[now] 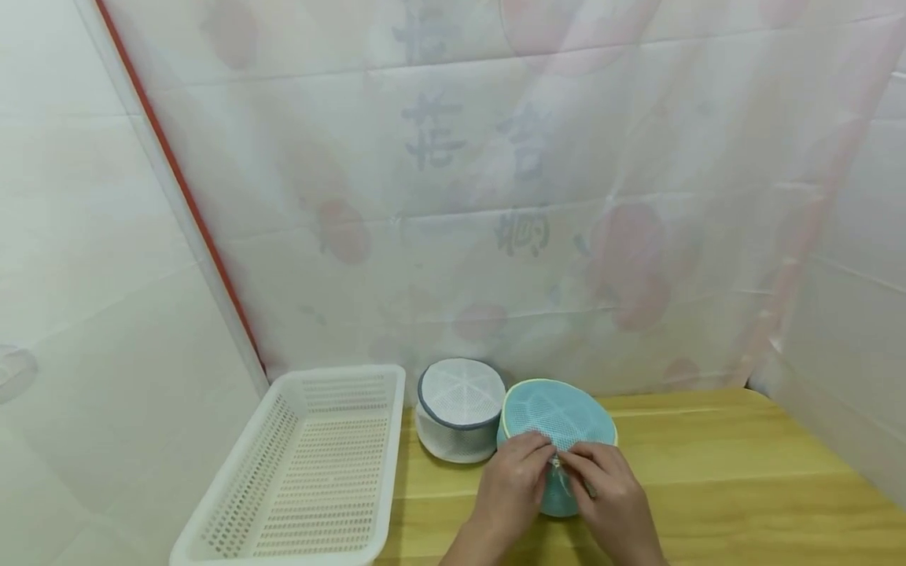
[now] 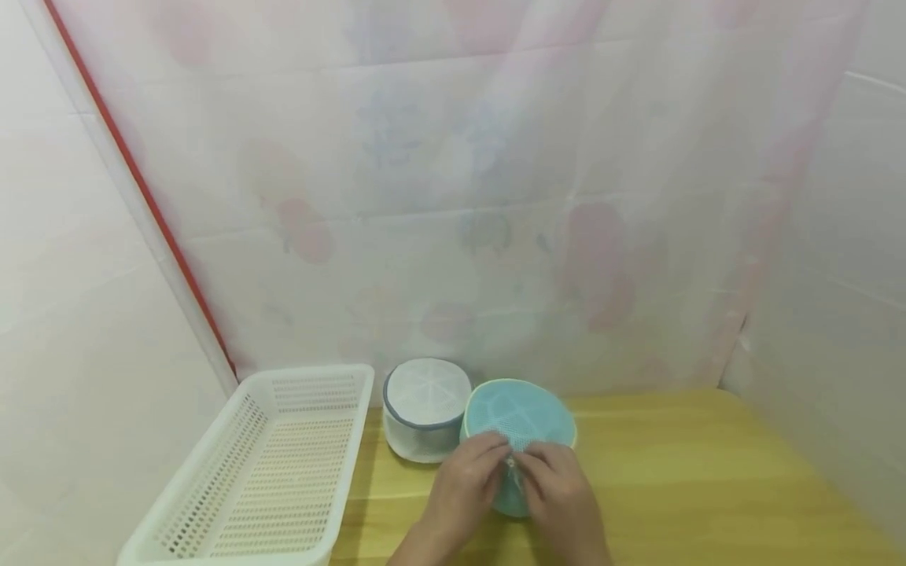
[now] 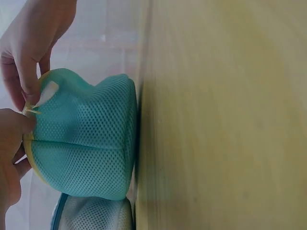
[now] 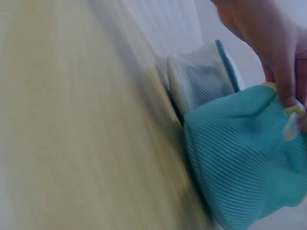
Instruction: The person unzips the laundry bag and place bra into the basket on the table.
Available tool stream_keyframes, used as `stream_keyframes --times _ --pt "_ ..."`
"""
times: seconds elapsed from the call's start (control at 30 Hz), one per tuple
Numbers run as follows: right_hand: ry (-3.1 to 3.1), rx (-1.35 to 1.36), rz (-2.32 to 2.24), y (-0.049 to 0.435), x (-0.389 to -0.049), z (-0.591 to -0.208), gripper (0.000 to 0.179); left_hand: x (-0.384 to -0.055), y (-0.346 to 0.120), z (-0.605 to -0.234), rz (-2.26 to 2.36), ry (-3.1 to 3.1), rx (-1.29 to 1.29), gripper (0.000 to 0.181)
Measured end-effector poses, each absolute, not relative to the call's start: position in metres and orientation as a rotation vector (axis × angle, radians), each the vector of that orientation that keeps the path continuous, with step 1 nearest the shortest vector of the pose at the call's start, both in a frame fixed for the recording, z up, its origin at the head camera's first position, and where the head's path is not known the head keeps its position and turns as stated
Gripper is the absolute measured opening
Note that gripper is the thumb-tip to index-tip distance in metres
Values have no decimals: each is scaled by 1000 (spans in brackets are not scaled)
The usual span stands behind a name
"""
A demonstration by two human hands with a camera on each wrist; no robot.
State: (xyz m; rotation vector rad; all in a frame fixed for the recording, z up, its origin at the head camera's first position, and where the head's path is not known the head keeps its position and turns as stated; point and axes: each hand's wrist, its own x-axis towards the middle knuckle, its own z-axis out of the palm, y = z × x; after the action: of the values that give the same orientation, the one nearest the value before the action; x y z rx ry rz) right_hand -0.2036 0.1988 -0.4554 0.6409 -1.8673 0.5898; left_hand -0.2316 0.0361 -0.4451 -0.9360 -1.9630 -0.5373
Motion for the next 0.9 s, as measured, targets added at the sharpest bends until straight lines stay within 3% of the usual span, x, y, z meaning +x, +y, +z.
stream_keyframes --times 0.17,0.7,0.9 --pt "-1726 614 531 192 -198 -453 40 -225 37 -443 -576 -1998 -903 15" --pt "-1927 322 305 184 -184 -454 60 -218 35 -435 -477 -1984 -887 19" --pt "-1983 310 382 183 -181 -451 45 -218 32 -435 -452 -1995 -909 17"
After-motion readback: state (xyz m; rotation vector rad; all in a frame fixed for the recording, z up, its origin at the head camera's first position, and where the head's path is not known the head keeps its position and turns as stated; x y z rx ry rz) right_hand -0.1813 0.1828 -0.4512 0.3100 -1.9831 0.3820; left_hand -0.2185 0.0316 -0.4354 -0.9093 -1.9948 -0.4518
